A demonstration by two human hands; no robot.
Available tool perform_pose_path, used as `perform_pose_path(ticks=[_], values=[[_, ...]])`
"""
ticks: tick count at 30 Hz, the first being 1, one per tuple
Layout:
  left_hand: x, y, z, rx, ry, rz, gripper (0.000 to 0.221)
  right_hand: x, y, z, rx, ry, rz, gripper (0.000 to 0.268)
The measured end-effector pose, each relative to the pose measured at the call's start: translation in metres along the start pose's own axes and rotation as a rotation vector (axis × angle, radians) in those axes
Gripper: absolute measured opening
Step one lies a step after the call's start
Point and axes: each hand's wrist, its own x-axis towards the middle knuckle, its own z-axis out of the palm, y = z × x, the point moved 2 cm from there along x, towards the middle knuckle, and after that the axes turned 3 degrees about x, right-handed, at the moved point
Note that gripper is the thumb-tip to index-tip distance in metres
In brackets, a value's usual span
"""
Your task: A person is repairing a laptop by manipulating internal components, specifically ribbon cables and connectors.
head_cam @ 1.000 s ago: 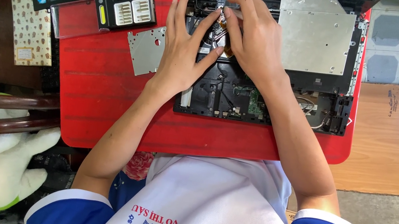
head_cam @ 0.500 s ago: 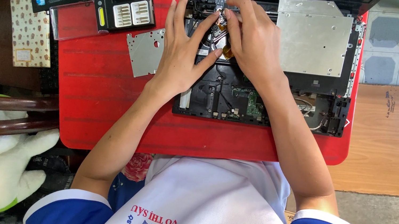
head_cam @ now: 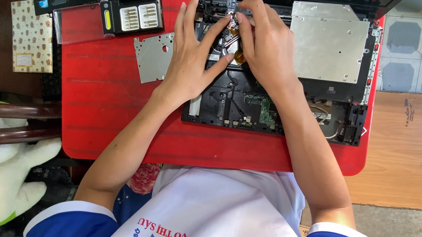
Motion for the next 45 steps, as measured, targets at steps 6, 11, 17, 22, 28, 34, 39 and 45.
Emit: perform_pose_path(ticks=[6,11,17,22,28,34,39,45], values=[[-0.0001,0.0003,-0.0005,-0.005,0.000,-0.003,0.056,0.0003,-0.0006,-0.0002,-0.001,0.001,0.000,0.013],[0.0011,0.0019,-0.0018,-0.007,-0.002,-0.007,0.056,0.0010,-0.0025,-0.0016,0.003,0.005,-0.002,0.013],[0.0005,0.0022,-0.0017,0.000,-0.008,-0.011,0.056,-0.0006,-0.0006,0.0002,-0.006,0.002,0.001,0.013],[0.0013,0.0023,-0.0024,-0.013,-0.035,-0.031,0.058,-0.0006,-0.0007,0.0008,-0.024,-0.003,-0.002,0.014],[0.0020,0.0062,-0.0064,-0.014,-0.016,-0.008,0.055,-0.0002,-0.0016,0.0025,-0.037,-0.009,0.001,0.014],[0.0019,0.0064,-0.0059,-0.022,-0.029,-0.024,0.057,-0.0009,-0.0022,0.0040,-0.053,-0.002,-0.021,0.014],[0.0027,0.0074,-0.0070,-0.018,-0.031,-0.024,0.055,-0.0002,-0.0054,0.0021,-0.050,-0.002,-0.015,0.013],[0.0032,0.0090,-0.0084,-0.016,-0.041,-0.032,0.056,0.0006,-0.0065,0.0007,-0.048,-0.010,-0.014,0.013]])
